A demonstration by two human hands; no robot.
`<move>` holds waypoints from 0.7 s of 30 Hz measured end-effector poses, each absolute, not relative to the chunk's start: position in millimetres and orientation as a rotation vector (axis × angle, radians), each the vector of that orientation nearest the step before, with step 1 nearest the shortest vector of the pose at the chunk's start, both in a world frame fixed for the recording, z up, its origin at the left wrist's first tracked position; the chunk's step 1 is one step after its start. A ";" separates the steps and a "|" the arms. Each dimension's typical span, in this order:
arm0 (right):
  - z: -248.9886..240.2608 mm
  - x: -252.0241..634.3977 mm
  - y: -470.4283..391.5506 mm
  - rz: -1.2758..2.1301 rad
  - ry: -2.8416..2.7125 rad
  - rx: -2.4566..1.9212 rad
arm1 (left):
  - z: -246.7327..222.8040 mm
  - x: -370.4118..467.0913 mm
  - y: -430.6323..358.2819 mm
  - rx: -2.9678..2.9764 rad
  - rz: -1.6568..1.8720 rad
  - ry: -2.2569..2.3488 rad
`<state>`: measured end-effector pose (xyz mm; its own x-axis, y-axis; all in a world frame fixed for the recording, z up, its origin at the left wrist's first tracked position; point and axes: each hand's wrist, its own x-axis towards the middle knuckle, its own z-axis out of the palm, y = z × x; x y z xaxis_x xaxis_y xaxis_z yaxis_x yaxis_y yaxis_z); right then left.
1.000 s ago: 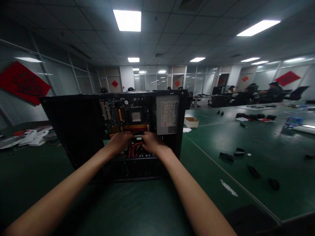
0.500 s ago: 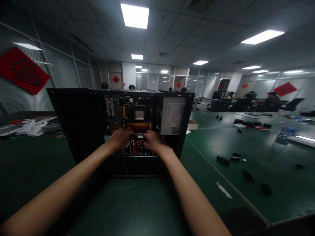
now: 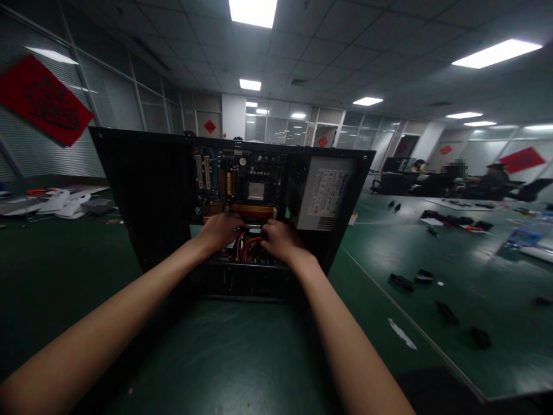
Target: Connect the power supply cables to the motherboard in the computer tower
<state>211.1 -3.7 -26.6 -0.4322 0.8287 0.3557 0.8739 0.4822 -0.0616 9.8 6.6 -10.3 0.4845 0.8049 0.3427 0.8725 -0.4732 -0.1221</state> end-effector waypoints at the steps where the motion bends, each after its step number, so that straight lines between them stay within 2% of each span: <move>1: -26.9 211.1 -3.6 -0.191 -2.394 -1.437 | -10.6 9.8 6.7 -2.452 -0.352 -1.432; 10: -31.5 213.3 1.7 -0.176 -2.395 -1.410 | -13.6 8.2 12.8 -2.460 -0.444 -1.468; 21: -32.2 211.8 1.4 -0.177 -2.394 -1.407 | -2.6 15.1 0.1 -2.491 -0.276 -1.514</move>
<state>211.8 1.4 -32.2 -0.4414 0.8200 0.3644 0.8647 0.4972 -0.0716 15.1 0.1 -2.6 0.4539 0.8499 0.2678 0.8897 -0.4487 -0.0839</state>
